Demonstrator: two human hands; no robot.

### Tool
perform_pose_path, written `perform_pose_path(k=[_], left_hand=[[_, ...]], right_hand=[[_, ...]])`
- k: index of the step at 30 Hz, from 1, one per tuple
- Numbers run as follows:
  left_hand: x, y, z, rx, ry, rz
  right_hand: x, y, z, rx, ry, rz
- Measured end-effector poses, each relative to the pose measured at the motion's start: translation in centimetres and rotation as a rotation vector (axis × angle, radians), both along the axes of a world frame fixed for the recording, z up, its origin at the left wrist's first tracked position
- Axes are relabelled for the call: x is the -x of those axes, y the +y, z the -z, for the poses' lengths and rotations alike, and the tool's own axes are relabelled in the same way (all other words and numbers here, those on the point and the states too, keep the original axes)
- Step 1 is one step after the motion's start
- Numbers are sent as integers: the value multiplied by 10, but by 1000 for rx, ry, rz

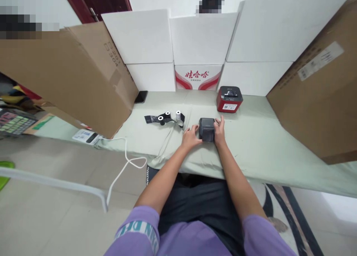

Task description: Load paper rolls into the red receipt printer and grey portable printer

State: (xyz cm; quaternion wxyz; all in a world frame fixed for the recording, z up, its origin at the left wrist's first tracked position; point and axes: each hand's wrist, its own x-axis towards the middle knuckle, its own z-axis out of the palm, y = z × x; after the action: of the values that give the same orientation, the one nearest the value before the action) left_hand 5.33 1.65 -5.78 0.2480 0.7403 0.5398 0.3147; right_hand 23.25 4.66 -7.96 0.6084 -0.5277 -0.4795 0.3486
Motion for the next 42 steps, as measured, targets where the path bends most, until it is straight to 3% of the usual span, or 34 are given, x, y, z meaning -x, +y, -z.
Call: perform_pose_path(k=[15, 32, 42], left_hand=[[0, -2, -3, -16, 14, -7], [0, -3, -3, -38, 34, 3], [3, -5, 1, -44, 46, 13]], right_hand=[[2, -3, -7, 9, -81, 22], [1, 3, 0, -13, 31, -17], [-5, 4, 1, 20, -43, -46]])
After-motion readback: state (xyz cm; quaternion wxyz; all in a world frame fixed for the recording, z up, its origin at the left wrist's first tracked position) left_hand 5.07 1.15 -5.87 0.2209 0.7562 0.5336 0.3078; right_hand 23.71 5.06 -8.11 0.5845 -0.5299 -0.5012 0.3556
